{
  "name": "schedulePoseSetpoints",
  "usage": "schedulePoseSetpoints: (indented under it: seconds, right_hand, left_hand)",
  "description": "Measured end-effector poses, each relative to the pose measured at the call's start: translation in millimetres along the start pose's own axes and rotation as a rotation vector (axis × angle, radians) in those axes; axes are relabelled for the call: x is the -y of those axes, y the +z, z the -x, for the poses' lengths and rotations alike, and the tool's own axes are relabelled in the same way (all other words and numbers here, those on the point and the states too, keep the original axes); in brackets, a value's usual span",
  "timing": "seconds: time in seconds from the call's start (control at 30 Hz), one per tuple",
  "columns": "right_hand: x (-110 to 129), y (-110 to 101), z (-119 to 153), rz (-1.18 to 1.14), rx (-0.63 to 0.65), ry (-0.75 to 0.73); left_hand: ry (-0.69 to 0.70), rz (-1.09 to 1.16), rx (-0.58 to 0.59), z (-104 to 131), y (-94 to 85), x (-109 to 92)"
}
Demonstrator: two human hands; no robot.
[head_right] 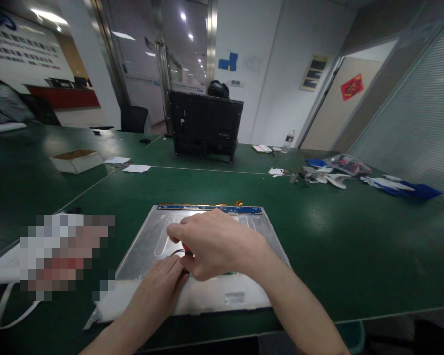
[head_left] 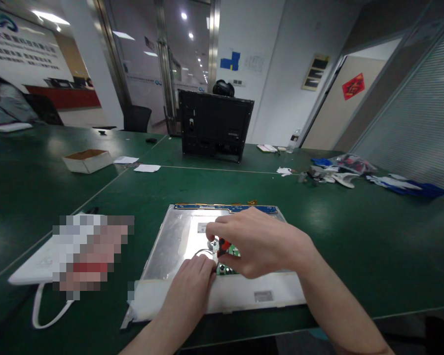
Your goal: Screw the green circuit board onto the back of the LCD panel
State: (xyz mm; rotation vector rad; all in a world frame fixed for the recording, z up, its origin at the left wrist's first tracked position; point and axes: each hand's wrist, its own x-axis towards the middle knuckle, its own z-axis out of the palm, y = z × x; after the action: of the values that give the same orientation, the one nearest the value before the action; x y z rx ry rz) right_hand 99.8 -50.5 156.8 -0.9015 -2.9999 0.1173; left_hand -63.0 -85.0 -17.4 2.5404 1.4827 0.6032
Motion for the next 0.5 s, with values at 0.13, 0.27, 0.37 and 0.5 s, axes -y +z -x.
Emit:
schedulePoseSetpoints:
  seconds: [0.13,0.27,0.37,0.5]
  right_hand:
    - [0.7,0.2,0.1,0.008,-0.01,-0.014]
    - [-0.6,1.2,-3.7,0.036,-0.017,0.041]
    - [-1.0,0.7,-5.0,0.05,0.0,0.063]
    - [0.6,-1.0,-2.5,0.041,0.009,0.01]
  left_hand:
    - [-0.011,-0.015,0.017,0.1,-2.0,-0.9]
    - [-0.015,-0.001,0.031,0.3,-4.4,-1.5]
    - [-0.017,0.004,0.031,0.2,-4.1,-1.3]
    - [0.001,-0.007,-0.003,0.2,-1.5,0.0]
